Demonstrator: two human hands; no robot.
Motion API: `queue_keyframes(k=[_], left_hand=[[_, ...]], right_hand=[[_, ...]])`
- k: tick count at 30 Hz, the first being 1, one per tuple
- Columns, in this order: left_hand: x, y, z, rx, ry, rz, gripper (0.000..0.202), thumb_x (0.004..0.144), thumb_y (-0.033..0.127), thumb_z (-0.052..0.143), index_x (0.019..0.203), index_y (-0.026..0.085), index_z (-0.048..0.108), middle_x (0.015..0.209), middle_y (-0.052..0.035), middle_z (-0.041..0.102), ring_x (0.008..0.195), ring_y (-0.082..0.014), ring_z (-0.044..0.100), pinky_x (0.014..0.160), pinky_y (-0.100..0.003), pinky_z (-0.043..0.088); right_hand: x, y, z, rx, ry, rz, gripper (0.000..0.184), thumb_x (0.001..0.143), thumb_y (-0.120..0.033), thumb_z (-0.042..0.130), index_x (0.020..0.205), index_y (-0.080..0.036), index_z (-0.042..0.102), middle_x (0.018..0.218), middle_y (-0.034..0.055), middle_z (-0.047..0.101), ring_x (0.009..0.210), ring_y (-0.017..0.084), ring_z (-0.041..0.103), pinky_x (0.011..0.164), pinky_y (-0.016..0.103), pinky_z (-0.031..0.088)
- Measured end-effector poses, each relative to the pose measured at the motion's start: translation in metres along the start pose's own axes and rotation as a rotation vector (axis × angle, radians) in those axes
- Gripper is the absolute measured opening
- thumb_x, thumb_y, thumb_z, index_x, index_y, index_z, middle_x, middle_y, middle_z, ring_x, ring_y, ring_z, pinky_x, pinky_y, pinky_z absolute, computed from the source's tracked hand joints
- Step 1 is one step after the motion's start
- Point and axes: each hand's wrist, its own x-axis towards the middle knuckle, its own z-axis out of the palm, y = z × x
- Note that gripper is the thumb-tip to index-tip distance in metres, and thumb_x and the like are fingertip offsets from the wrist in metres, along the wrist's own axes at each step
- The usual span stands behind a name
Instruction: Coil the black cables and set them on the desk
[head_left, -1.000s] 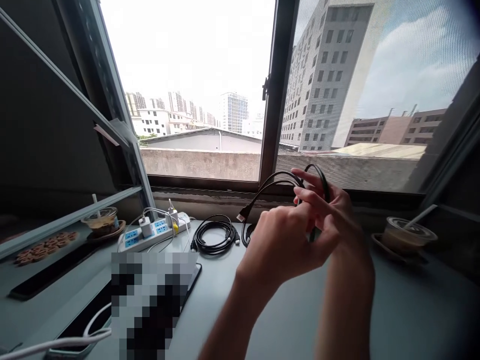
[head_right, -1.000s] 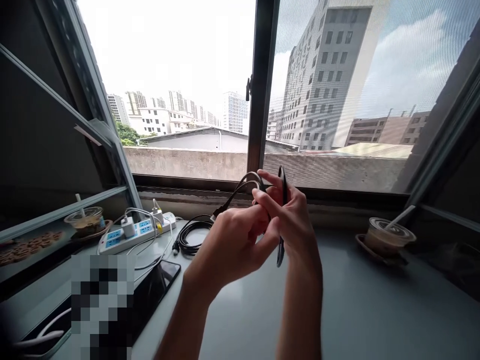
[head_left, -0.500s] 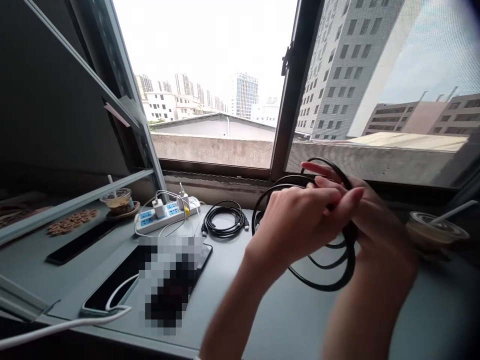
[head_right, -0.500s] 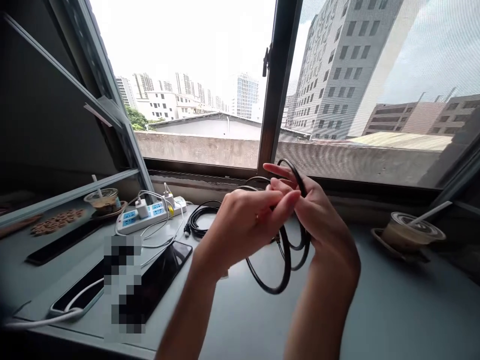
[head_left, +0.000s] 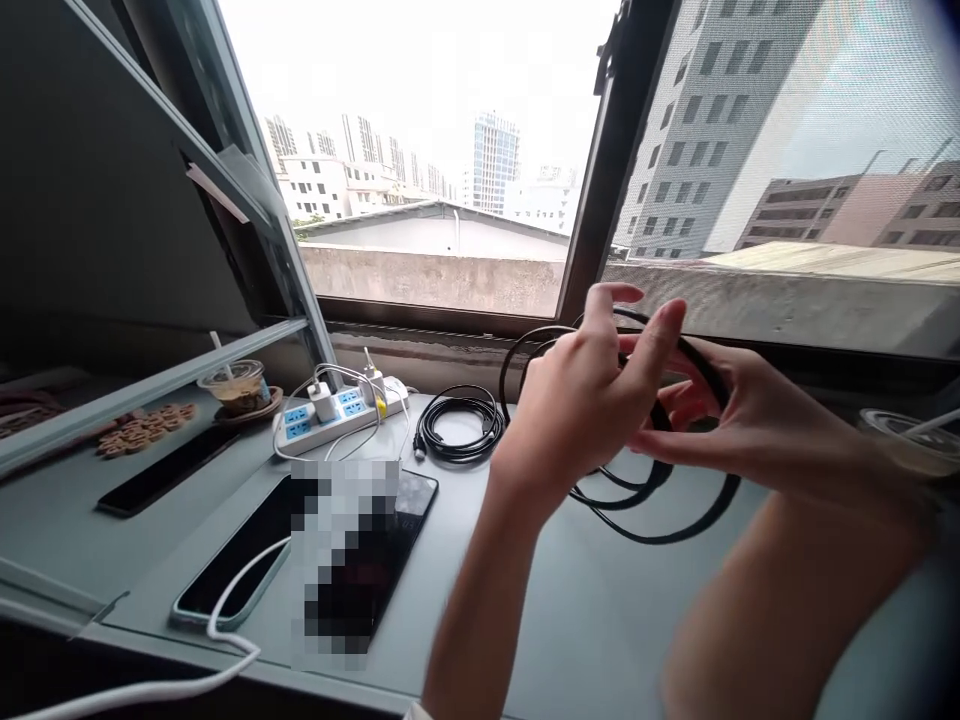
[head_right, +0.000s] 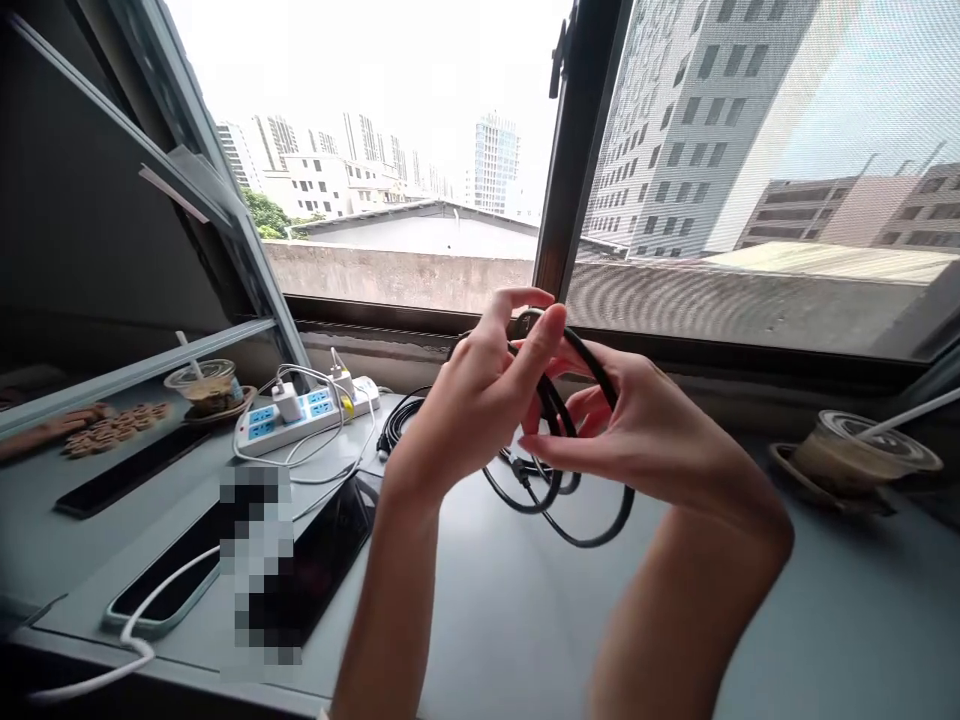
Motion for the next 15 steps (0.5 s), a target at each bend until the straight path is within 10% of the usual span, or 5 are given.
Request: queue_keyframes(k=[7,15], left_hand=[[0.01,-0.029,-0.011,-0.1,0.366,0.017,0.033,0.085,0.038,0.054,0.11,0.016,0.051,0.047,0.0051,0.05,0.044,-0.0129,0.056,0.046,-0.024,0.042],[0.019,-0.048,-0.024,-0.092,0.348,0.179,0.03,0.073,0.025,0.068,0.101,0.02,0.057,0.065,0.0016,0.058,0.061,-0.0154,0.061,0.053,-0.024,0.045]], right_hand=[[0.012,0.001,0.011,-0.011,0.319,-0.102,0.036,0.073,-0.027,0.071,0.109,-0.027,0.065,0.101,0.0042,0.063,0.051,0.008,0.056,0.041,0.018,0.046],[0.028,0.019,0.005,-0.285,0.812,-0.037,0.026,0.067,-0.034,0.076,0.091,-0.024,0.073,0.095,0.0058,0.066,0.04,0.003,0.034,0.034,0.021,0.025]])
